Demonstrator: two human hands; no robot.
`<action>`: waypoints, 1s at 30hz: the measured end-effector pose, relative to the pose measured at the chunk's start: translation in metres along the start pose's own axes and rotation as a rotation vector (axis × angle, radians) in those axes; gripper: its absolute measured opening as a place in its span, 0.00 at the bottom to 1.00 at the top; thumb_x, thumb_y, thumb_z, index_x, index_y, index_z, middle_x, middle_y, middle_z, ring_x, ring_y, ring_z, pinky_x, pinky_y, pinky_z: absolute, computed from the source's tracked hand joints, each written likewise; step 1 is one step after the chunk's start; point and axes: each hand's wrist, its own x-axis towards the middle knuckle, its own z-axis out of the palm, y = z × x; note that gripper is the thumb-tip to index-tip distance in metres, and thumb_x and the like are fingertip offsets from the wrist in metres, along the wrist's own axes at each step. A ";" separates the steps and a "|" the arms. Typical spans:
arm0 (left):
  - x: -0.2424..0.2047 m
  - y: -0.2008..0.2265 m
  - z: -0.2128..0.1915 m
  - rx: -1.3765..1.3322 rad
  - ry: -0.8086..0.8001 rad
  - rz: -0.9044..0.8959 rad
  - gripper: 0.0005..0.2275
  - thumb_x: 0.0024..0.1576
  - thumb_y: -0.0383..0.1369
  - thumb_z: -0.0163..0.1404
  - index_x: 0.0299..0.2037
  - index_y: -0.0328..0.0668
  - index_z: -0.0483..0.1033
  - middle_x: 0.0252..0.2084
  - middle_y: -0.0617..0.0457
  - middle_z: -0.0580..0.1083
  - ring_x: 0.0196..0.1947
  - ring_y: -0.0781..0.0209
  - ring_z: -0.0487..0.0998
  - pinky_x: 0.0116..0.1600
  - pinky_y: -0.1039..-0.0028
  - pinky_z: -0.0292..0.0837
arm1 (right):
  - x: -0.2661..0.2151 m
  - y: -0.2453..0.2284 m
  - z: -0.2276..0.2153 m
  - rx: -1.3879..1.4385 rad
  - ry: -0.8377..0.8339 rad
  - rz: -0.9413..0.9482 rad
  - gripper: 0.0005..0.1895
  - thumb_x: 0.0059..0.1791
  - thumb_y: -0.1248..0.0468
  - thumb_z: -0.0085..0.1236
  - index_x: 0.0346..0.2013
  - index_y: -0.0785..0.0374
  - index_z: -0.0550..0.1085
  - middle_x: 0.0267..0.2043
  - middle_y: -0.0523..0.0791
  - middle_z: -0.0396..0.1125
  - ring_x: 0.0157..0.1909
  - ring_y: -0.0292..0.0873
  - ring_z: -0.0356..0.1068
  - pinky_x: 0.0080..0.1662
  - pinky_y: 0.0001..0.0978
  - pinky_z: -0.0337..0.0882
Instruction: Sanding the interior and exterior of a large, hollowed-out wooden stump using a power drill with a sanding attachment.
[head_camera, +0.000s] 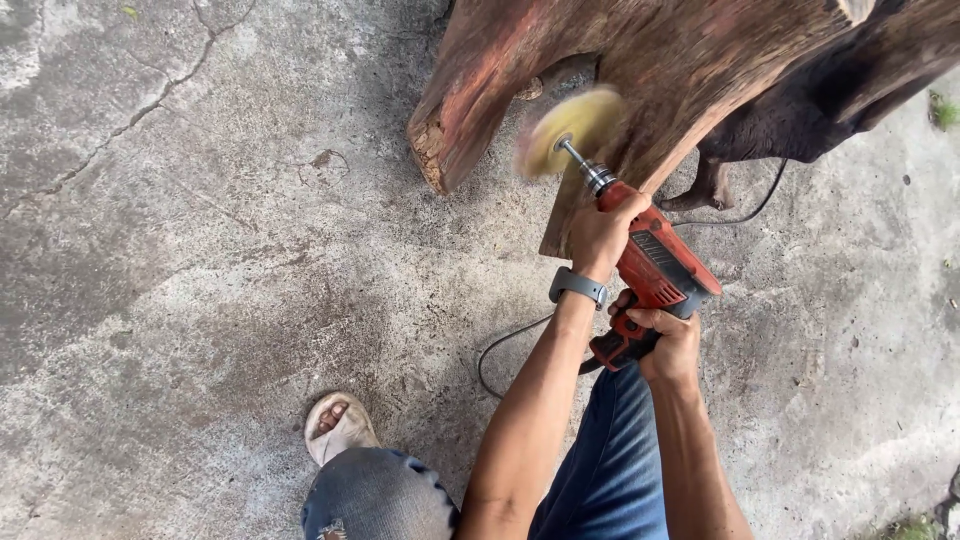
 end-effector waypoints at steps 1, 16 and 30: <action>0.001 -0.001 -0.001 -0.003 0.003 0.003 0.31 0.39 0.51 0.58 0.46 0.30 0.77 0.41 0.36 0.76 0.51 0.42 0.78 0.52 0.58 0.69 | 0.000 0.000 0.002 -0.001 -0.005 0.000 0.15 0.30 0.79 0.58 0.32 0.78 0.75 0.26 0.62 0.68 0.28 0.61 0.75 0.33 0.52 0.79; 0.013 -0.029 -0.006 -0.071 0.038 0.037 0.27 0.40 0.46 0.61 0.43 0.32 0.75 0.39 0.37 0.74 0.48 0.42 0.77 0.51 0.57 0.68 | -0.007 0.019 -0.003 -0.003 0.023 0.004 0.16 0.30 0.82 0.56 0.32 0.77 0.75 0.26 0.62 0.68 0.28 0.61 0.75 0.31 0.52 0.79; 0.002 -0.028 -0.009 0.025 -0.032 0.011 0.29 0.39 0.51 0.60 0.42 0.32 0.78 0.40 0.37 0.76 0.49 0.42 0.79 0.51 0.60 0.70 | -0.023 0.018 -0.007 -0.020 0.068 -0.014 0.20 0.27 0.79 0.57 0.33 0.77 0.75 0.28 0.62 0.69 0.30 0.61 0.75 0.34 0.52 0.78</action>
